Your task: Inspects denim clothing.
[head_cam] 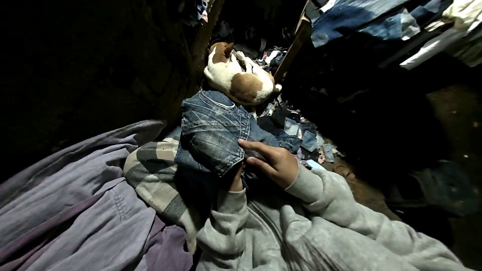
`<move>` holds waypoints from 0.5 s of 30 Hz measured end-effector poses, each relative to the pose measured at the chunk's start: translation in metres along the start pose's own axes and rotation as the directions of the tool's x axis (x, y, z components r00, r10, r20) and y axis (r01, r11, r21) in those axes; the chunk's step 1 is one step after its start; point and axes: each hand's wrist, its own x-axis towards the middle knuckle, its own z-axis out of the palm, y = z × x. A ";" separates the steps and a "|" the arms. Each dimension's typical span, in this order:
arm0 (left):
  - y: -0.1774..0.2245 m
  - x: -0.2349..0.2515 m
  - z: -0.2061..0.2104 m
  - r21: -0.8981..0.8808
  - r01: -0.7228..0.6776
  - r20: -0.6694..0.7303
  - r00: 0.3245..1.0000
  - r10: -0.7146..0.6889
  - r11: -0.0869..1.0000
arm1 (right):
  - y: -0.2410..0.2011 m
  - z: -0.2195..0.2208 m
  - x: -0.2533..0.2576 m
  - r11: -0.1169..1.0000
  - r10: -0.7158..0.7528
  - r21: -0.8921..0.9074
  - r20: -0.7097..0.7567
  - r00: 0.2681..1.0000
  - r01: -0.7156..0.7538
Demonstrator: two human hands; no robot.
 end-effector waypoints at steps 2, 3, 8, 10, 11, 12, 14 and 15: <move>0.003 -0.002 0.001 -0.012 0.048 -0.010 0.999 -0.048 0.999 | 0.001 -0.002 -0.004 0.999 -0.012 -0.031 0.004 1.000 0.012; 0.004 -0.003 0.001 -0.018 0.052 -0.015 0.999 -0.052 0.998 | 0.003 -0.002 -0.006 0.999 -0.021 -0.041 -0.003 1.000 0.021; 0.003 -0.003 0.006 0.033 -0.006 -0.006 1.000 0.006 0.999 | 0.000 0.003 -0.001 0.997 -0.018 -0.078 -0.059 0.998 0.014; 0.003 -0.002 0.008 0.057 -0.060 0.038 0.998 0.058 0.997 | -0.002 0.005 0.006 0.998 -0.005 -0.058 -0.083 0.997 0.000; 0.002 -0.002 0.008 0.064 -0.086 0.040 0.996 0.083 0.994 | -0.003 0.005 0.008 1.000 0.007 -0.030 -0.073 0.997 -0.010; 0.002 -0.002 0.006 0.075 -0.090 0.042 0.995 0.087 0.993 | -0.003 0.003 0.010 1.000 0.026 0.014 -0.045 0.999 -0.026; 0.003 0.000 0.004 0.103 -0.064 0.045 0.997 0.060 0.993 | 0.001 -0.004 0.012 0.989 0.060 0.138 0.014 0.998 -0.061; 0.007 0.001 0.003 0.135 -0.041 0.061 0.998 0.033 0.990 | 0.003 -0.007 0.013 0.979 0.063 0.192 0.040 0.997 -0.070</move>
